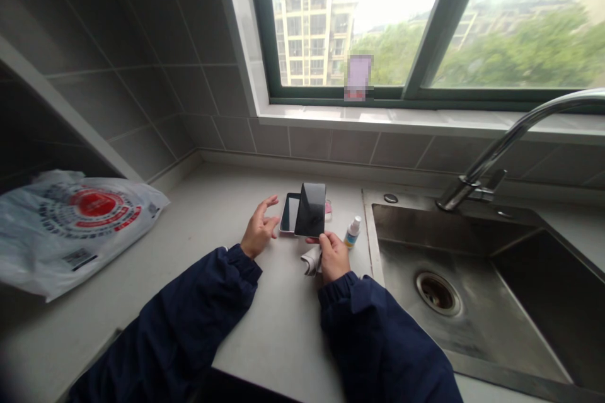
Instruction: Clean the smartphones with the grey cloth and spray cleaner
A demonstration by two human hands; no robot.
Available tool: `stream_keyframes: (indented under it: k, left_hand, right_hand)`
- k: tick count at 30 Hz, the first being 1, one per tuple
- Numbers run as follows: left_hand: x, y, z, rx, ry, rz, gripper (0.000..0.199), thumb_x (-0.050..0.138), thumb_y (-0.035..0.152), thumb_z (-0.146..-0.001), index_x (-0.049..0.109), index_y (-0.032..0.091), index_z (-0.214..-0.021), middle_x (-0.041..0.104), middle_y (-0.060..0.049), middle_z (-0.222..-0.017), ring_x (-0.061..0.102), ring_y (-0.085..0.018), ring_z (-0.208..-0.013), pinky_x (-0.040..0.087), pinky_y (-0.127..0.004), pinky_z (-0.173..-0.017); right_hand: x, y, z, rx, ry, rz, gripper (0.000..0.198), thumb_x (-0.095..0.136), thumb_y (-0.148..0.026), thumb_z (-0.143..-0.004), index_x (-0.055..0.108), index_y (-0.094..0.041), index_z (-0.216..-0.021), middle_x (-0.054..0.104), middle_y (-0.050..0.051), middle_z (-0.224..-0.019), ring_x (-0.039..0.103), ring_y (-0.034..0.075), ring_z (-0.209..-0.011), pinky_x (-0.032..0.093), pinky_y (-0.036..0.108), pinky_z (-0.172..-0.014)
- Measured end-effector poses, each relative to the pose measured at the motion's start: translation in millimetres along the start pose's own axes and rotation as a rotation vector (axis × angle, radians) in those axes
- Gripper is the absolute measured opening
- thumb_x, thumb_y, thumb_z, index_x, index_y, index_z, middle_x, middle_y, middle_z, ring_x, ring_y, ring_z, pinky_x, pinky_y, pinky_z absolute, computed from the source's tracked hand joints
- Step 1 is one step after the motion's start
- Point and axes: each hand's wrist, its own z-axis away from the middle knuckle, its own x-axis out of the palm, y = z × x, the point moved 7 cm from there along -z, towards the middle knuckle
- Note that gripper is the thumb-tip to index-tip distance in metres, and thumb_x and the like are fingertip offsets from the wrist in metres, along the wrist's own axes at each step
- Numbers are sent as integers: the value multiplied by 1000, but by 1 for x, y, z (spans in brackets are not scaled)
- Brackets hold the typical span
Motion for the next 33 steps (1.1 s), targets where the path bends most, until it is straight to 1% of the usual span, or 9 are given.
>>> stream_keyframes:
  k: [2,4,7,10,13,15,21,27,33]
  left_hand:
    - [2,4,1,-59,-15,206,54,50,40,-91,46,20,-141,55,-13,-138,57,-8,-58,53,-28,-54]
    - [8,5,3,-147,-74,381,59,47,53,-92,48,17,-139,62,-14,-125,61,-12,-64,54,-28,-52]
    - [21,7,9,-262,-157,662,76,28,72,-92,50,15,-138,65,-16,-121,68,-23,-85,58,-36,-63]
    - [34,12,16,-312,-264,844,92,16,81,-87,52,13,-136,65,-19,-127,67,-32,-105,57,-46,-84]
    - [43,17,23,-360,-354,927,94,15,82,-85,43,15,-145,64,-19,-130,67,-35,-107,53,-54,-90]
    - [45,17,25,-392,-348,980,90,17,79,-88,38,17,-149,68,-17,-125,69,-34,-102,52,-54,-90]
    - [42,11,24,-480,-260,1103,81,21,68,-93,48,10,-142,74,-17,-98,71,-30,-81,55,-46,-77]
    - [39,7,20,-481,-232,1157,73,22,58,-96,51,6,-137,73,-19,-93,71,-31,-73,56,-47,-72]
    - [34,8,16,-425,-240,1170,71,26,59,-96,54,7,-136,73,-19,-93,71,-31,-73,55,-46,-74]
  right_hand:
    - [6,-7,4,-32,-49,7,40,70,-56,-75,65,-18,-89,77,6,-78,66,18,-63,47,24,-52]
    - [14,-15,10,-60,-109,10,41,69,-56,-78,67,-18,-92,76,5,-77,68,19,-72,51,26,-64]
    - [28,-22,20,-83,-220,10,40,67,-56,-81,68,-18,-93,76,5,-78,68,20,-81,51,30,-83]
    - [40,-20,30,-73,-323,9,37,63,-54,-85,69,-18,-93,76,5,-80,69,21,-84,49,33,-89]
    - [46,-16,35,-55,-378,8,35,61,-52,-88,68,-18,-93,76,5,-80,70,21,-85,49,34,-90]
    - [48,-13,36,-45,-385,12,34,61,-52,-88,67,-19,-94,76,5,-80,70,21,-84,49,34,-90]
    - [51,-18,37,-44,-429,77,36,64,-54,-84,69,-19,-87,75,6,-75,67,23,-84,45,38,-96]
    - [38,-22,29,-87,-325,168,32,64,-50,-83,69,-20,-89,73,5,-73,66,24,-86,42,42,-98]
    - [17,-27,19,-169,-151,226,37,63,-33,-74,66,-20,-108,74,7,-96,66,27,-92,46,45,-90]
